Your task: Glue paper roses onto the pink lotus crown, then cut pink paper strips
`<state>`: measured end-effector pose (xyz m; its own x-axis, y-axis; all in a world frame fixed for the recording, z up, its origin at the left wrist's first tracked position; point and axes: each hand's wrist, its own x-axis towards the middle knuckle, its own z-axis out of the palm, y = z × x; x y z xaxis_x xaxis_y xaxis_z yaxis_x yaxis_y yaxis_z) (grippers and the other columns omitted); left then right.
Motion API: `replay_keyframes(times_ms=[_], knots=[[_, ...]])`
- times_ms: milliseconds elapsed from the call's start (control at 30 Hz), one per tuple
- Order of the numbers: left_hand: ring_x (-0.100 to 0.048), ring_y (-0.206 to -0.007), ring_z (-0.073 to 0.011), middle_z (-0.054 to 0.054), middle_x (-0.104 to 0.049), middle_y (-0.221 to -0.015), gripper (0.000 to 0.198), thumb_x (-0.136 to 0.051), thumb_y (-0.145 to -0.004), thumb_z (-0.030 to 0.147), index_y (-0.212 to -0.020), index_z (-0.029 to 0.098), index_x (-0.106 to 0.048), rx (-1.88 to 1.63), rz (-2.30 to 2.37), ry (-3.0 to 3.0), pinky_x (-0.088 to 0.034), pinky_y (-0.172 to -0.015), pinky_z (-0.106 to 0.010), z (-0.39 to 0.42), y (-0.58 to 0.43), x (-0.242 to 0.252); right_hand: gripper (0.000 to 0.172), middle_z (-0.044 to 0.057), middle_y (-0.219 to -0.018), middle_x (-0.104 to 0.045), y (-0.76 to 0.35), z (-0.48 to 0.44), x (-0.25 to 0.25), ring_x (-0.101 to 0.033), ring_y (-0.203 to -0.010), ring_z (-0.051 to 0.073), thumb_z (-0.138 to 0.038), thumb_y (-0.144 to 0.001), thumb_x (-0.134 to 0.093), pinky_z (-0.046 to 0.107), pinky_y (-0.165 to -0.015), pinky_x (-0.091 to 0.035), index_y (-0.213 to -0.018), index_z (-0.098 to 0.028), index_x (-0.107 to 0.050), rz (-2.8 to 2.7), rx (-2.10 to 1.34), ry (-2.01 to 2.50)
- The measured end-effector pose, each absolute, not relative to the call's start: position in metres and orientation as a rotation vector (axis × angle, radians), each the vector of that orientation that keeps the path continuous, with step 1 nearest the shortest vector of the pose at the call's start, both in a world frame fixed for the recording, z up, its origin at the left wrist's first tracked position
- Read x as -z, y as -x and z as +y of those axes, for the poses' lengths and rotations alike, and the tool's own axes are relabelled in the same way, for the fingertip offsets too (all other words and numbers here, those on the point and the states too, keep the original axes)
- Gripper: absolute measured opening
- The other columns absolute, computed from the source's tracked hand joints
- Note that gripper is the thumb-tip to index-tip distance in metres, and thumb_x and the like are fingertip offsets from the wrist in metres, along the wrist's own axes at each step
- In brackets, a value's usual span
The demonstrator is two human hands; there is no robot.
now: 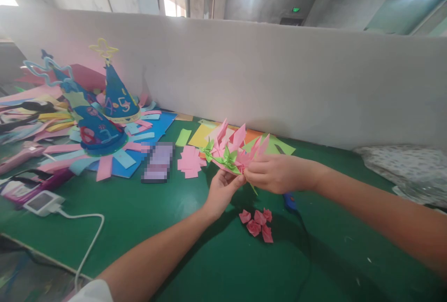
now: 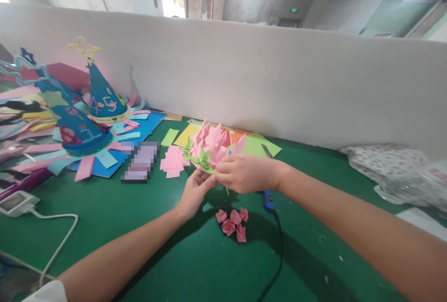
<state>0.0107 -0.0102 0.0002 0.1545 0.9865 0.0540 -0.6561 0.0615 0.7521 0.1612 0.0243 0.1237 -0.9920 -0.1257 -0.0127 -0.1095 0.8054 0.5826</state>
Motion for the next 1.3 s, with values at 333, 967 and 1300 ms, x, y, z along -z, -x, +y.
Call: replay_keyframes(times_ms=[333, 967, 1300], knots=[[-0.067, -0.087, -0.0201, -0.008, -0.071, -0.093, 0.043, -0.08, -0.061, 0.035, -0.093, 0.014, -0.061, -1.321, 0.564, -0.759, -0.051, -0.082, -0.033, -0.008, -0.013, 0.0, 0.032, 0.001, -0.074, -0.055, -0.162, 0.027, -0.121, -0.045, -0.07, 0.013, -0.007, -0.092, -0.035, 0.03, -0.064, -0.033, -0.078, -0.018, -0.06, -3.003, 0.961, -0.138], [-0.066, -0.088, -0.0211, -0.008, -0.071, -0.095, 0.044, -0.08, -0.06, 0.033, -0.095, 0.014, -0.062, -1.347, 0.642, -0.729, -0.05, -0.083, -0.035, -0.009, -0.013, -0.002, 0.027, 0.003, -0.08, -0.062, -0.166, 0.025, -0.108, -0.05, -0.075, 0.013, -0.013, -0.095, -0.036, 0.028, -0.069, -0.037, -0.088, -0.015, -0.062, -2.901, 0.86, 0.114], [-0.066, -0.091, -0.0197, -0.007, -0.071, -0.099, 0.036, -0.078, -0.064, 0.031, -0.092, 0.016, -0.061, -1.382, 0.613, -0.698, -0.05, -0.086, -0.035, -0.011, -0.015, -0.002, 0.011, 0.004, -0.083, -0.067, -0.157, -0.015, -0.077, -0.051, -0.078, 0.019, -0.022, -0.087, -0.055, 0.033, -0.071, -0.039, -0.084, -0.019, -0.065, -2.246, 0.467, 0.981]])
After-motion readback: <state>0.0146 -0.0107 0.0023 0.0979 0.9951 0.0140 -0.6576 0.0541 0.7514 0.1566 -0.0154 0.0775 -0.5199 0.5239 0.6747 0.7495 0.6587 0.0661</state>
